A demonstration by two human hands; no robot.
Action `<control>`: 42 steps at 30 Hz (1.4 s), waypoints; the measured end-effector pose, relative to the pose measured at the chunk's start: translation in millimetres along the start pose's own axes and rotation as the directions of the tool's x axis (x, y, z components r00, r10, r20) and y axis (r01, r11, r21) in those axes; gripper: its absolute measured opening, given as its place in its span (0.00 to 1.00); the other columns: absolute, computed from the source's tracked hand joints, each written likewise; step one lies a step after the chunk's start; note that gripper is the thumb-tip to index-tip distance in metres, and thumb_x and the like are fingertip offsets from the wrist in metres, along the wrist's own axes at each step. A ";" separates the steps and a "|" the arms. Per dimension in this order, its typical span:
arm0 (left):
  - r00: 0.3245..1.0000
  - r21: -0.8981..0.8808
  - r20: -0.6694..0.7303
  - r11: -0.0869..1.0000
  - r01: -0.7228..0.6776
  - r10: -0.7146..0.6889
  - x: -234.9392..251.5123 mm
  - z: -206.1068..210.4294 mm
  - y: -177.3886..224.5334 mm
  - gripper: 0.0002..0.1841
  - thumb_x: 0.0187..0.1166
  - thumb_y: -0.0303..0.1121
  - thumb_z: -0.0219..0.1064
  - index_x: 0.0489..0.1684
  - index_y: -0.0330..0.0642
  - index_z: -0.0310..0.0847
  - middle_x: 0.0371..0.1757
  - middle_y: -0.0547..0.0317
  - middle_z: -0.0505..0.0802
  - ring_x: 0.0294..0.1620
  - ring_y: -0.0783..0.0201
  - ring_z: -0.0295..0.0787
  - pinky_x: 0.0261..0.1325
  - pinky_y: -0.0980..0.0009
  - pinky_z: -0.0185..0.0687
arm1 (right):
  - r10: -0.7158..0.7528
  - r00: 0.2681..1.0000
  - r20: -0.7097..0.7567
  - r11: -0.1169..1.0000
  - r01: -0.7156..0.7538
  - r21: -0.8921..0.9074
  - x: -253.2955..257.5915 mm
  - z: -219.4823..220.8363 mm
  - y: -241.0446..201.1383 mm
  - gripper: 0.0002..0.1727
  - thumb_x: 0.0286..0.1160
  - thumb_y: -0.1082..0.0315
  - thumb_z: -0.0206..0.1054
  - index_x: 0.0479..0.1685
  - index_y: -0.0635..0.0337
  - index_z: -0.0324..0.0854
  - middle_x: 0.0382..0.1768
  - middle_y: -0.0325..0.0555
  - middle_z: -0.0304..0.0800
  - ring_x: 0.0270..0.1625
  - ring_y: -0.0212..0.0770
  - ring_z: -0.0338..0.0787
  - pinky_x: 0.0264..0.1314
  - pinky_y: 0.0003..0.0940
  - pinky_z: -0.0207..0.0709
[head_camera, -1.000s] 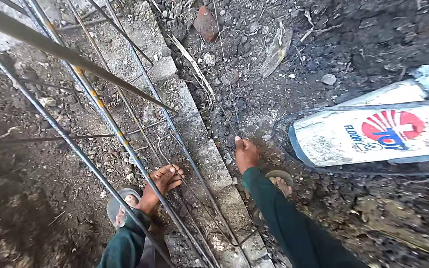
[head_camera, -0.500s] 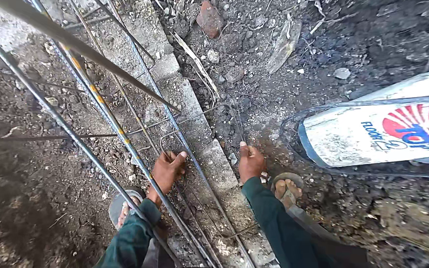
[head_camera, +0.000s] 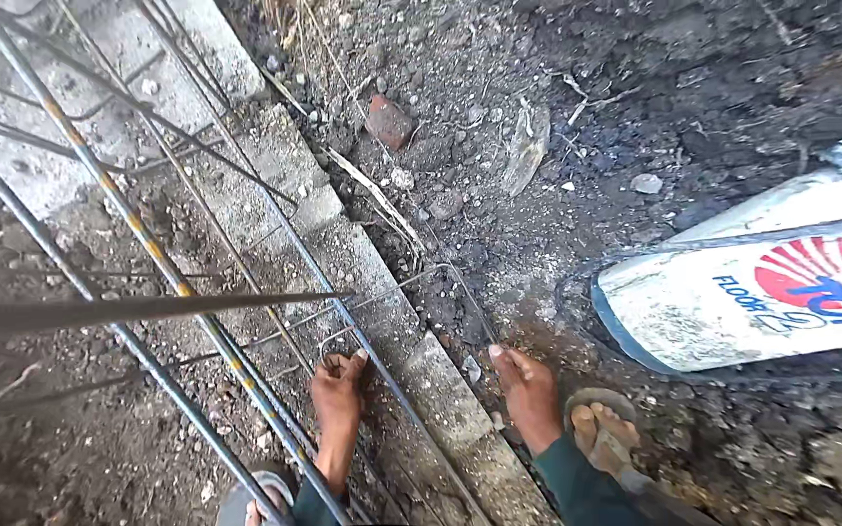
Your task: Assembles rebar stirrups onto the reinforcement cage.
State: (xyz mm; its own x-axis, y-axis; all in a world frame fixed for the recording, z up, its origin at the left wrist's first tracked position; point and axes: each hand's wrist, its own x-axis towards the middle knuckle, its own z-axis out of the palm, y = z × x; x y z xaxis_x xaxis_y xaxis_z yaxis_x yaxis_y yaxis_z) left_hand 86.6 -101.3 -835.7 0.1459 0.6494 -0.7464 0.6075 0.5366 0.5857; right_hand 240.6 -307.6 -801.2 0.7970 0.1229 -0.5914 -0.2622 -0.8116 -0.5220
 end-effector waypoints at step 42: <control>0.995 -0.296 0.021 0.950 0.099 -0.097 -9.3 5.4 21.5 0.06 0.81 0.22 0.67 0.48 0.27 0.85 0.25 0.47 0.90 0.14 0.60 0.85 0.18 0.66 0.87 | -0.190 0.972 -0.136 0.963 0.158 -0.217 -11.6 -15.6 -13.0 0.27 0.81 0.42 0.60 0.23 0.54 0.83 0.15 0.34 0.74 0.20 0.34 0.76 0.25 0.41 0.71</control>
State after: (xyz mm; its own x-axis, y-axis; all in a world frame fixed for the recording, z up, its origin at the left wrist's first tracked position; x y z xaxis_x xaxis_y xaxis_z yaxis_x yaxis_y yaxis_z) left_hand 102.5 -98.7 -817.9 0.1022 0.5827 -0.8063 0.3608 0.7336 0.5759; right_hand 243.3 -307.4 -778.0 0.8989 0.1958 -0.3919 -0.0087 -0.8864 -0.4629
